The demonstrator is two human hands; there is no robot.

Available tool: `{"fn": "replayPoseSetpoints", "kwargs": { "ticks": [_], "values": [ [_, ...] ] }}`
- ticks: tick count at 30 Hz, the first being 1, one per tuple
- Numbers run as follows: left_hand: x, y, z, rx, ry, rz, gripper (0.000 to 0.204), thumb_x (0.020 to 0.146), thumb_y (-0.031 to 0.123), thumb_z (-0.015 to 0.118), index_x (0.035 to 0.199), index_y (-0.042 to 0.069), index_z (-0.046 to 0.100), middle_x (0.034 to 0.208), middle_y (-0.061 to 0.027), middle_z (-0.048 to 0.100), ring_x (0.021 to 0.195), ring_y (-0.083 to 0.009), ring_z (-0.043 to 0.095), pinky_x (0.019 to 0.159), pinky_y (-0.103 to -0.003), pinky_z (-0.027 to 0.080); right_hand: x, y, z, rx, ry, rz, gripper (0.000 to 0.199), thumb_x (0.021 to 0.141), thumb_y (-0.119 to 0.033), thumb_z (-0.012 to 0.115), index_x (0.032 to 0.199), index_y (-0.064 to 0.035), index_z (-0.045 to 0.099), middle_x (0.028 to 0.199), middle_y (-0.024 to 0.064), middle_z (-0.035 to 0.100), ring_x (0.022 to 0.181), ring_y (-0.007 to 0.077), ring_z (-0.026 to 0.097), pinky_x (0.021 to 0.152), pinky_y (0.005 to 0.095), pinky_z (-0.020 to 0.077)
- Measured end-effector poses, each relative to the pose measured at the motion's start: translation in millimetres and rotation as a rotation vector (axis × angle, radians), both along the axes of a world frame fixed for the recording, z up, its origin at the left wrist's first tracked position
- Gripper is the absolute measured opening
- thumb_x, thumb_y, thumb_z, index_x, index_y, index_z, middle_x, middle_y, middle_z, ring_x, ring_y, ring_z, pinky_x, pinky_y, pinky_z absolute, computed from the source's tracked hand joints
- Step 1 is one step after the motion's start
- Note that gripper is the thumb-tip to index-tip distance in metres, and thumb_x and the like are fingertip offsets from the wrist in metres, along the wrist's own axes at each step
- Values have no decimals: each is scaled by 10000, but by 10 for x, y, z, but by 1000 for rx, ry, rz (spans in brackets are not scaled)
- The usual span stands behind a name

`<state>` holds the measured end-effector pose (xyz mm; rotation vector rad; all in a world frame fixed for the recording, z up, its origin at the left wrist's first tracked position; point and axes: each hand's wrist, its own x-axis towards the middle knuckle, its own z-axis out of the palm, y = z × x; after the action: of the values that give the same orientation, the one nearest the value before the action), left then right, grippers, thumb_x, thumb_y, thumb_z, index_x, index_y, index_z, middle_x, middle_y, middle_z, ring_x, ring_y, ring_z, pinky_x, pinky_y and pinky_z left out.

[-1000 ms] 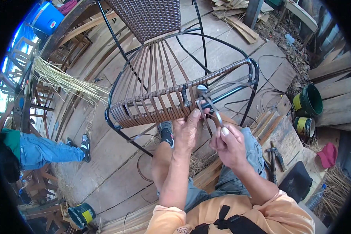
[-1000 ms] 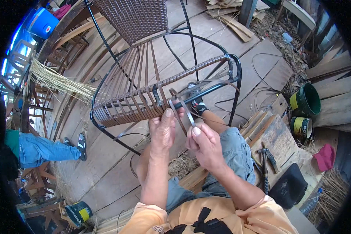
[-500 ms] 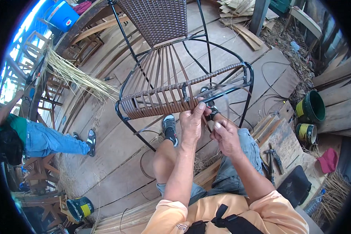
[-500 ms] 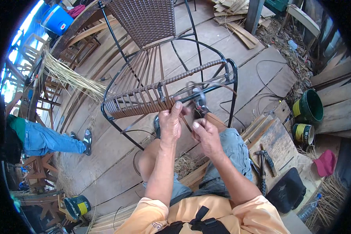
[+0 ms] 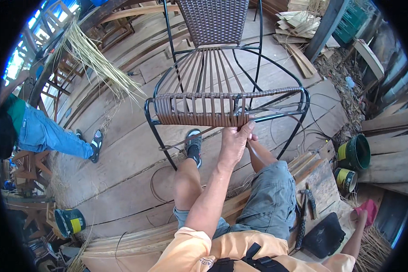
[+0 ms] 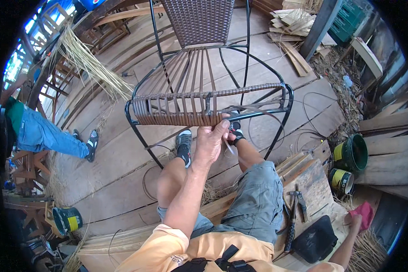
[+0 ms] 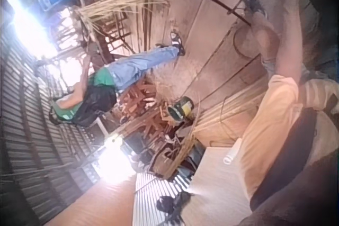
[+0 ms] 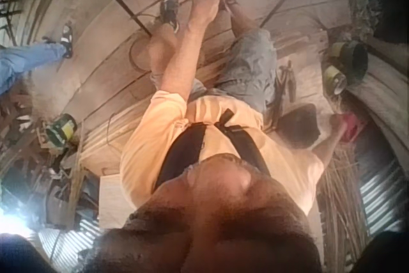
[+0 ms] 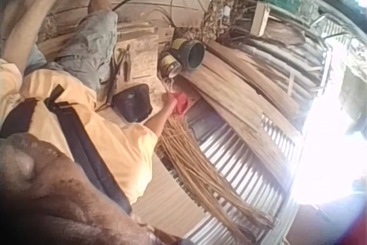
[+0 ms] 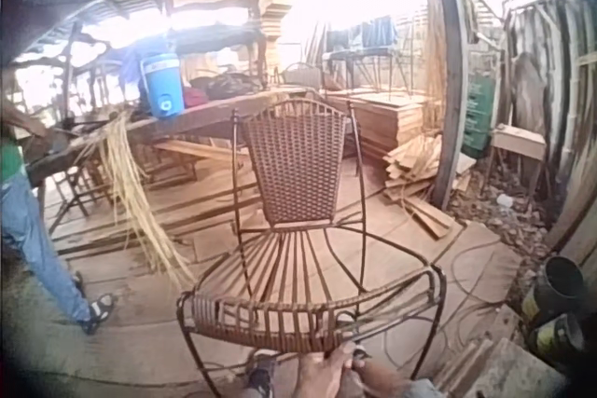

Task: The recorder is weaving the seat of a metal-framed chair using long plastic or natural fiber strips.

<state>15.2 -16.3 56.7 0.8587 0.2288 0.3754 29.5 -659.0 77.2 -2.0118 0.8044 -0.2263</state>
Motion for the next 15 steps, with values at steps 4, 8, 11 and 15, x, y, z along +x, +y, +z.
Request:
{"fn": "replayPoseSetpoints", "kwargs": {
  "ticks": [4,8,11,15],
  "values": [
    [44,-84,66,-8,30,-33,285,788,241,695,975,45,607,689,33,508,541,-42,422,458,-196,378,529,791,-211,-689,152,660,427,802,-250,541,1112,43,516,1030,283,569,949,411,555,783,404,438],
    [-63,41,-22,48,108,-26,293,785,261,698,986,63,618,671,61,482,524,-26,380,433,-176,301,785,3391,378,-419,-41,908,301,859,-158,511,1109,9,529,1017,173,596,932,230,577,819,298,429],
    [-79,37,26,44,105,-2,302,781,256,699,1009,74,620,672,67,484,523,-16,367,417,-164,285,847,4280,638,-359,-420,895,269,843,-154,544,1083,-32,561,994,166,596,932,267,581,804,310,441],
    [26,-113,48,45,88,-12,324,779,259,701,1026,70,612,691,56,510,510,-12,365,403,-159,272,1340,4396,544,-665,-642,755,381,826,-201,572,1165,-43,502,1008,189,587,928,334,563,884,381,402]
  ]
}}
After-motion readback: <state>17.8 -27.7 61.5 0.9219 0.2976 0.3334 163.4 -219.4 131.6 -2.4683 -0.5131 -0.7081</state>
